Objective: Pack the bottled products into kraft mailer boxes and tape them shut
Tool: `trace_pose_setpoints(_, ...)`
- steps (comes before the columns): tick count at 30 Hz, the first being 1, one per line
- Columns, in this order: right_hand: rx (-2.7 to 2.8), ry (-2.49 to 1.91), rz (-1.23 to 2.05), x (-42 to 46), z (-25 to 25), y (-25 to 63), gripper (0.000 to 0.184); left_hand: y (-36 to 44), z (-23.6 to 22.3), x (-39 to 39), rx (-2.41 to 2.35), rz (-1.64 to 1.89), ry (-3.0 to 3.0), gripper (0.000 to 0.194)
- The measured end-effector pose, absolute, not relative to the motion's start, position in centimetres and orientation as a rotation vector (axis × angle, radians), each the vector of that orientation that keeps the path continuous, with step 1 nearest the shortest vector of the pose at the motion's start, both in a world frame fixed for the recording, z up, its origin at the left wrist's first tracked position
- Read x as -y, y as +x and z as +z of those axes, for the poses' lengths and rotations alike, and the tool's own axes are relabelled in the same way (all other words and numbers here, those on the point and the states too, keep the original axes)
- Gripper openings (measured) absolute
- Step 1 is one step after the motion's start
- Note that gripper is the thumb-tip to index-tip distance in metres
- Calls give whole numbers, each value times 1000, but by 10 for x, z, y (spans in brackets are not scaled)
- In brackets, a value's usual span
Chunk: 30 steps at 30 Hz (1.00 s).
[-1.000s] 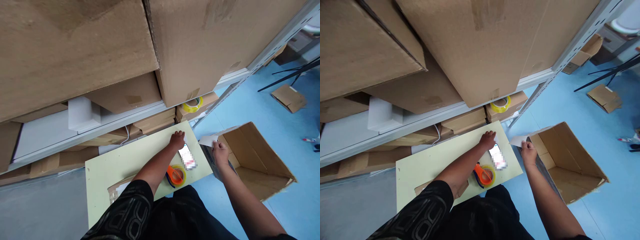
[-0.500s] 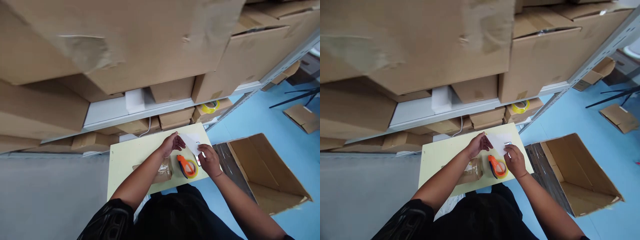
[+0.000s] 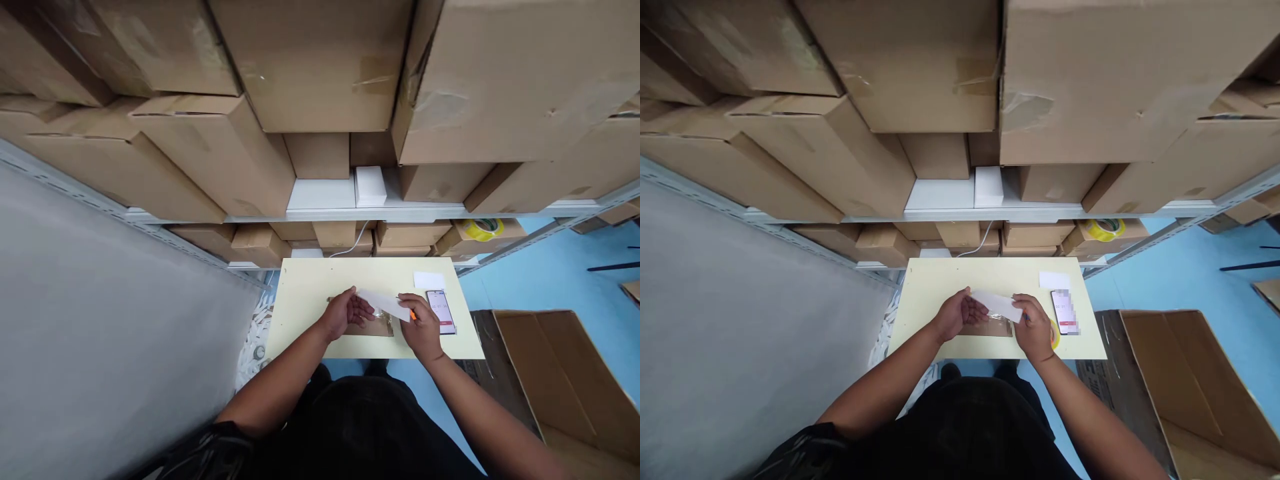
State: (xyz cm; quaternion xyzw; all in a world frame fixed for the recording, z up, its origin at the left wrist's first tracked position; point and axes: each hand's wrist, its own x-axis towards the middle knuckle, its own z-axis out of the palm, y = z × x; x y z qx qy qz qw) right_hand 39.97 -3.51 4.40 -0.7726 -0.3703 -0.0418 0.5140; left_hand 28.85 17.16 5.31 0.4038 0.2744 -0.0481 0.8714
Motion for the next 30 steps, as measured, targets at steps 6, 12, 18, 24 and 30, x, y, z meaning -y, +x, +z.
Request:
trace_pose_setpoints(6, 796, -1770, 51, 11, 59, 376, 14, 251, 60, -185, -589, -19, 871, 51)
trace_pose_setpoints(12, 158, -1452, 480, -9, 73, 366, 44, 234, 79, -191, -592, 166, 998, 47)
trace_pose_setpoints(18, 259, -1179, 723, -23, 87, 345, 48, 227, 86, -182, -654, 315, 1058, 48)
trace_pose_setpoints(24, 88, -1261, 687, -42, 107, 349, 43, 218, 101, -169, -513, 171, 1120, 49)
trace_pose_setpoints(30, 115, -1264, 878, -37, 130, 369, 45, 218, 111, -187, -433, 138, 1160, 50)
